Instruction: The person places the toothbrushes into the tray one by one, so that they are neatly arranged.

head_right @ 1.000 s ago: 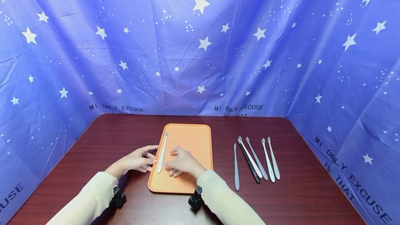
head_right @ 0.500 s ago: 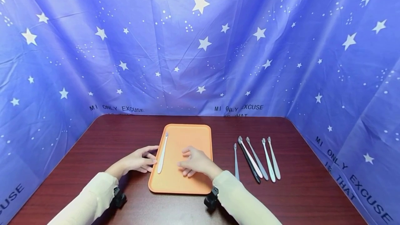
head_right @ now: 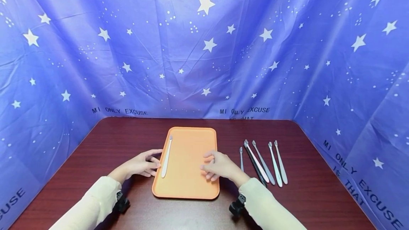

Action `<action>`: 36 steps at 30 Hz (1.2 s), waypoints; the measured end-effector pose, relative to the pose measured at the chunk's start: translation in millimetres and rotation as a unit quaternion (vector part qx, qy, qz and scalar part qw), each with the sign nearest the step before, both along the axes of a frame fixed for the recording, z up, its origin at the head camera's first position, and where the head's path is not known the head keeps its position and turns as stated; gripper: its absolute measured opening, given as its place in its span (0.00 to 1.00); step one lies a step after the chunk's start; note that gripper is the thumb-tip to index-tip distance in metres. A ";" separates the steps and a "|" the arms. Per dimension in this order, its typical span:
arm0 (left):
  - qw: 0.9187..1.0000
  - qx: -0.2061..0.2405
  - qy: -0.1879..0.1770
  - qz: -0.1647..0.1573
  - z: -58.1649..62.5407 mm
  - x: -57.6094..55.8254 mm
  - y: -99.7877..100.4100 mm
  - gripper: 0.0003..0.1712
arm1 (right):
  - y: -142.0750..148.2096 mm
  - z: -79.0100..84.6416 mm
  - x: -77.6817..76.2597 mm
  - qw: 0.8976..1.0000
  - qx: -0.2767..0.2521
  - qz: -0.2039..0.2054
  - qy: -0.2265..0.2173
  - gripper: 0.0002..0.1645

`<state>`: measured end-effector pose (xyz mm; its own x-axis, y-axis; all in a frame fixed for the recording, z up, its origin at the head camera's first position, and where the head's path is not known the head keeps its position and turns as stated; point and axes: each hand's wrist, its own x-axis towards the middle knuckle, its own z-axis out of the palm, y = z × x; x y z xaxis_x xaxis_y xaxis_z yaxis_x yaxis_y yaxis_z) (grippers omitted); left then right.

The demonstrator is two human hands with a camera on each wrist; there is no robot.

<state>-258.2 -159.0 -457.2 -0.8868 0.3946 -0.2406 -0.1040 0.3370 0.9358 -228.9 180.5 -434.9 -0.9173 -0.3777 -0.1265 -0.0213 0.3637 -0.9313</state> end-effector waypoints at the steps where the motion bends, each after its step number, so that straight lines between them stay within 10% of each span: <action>1: 1.000 0.000 0.001 0.001 0.2 0.2 0.2 0.41 | 4.3 -0.1 0.8 1.000 0.001 -0.004 0.000 0.32; 36: 1.000 -0.003 -0.001 0.008 -2.6 0.9 -0.2 0.41 | 109.4 0.8 40.0 0.998 0.061 -0.025 0.003 0.25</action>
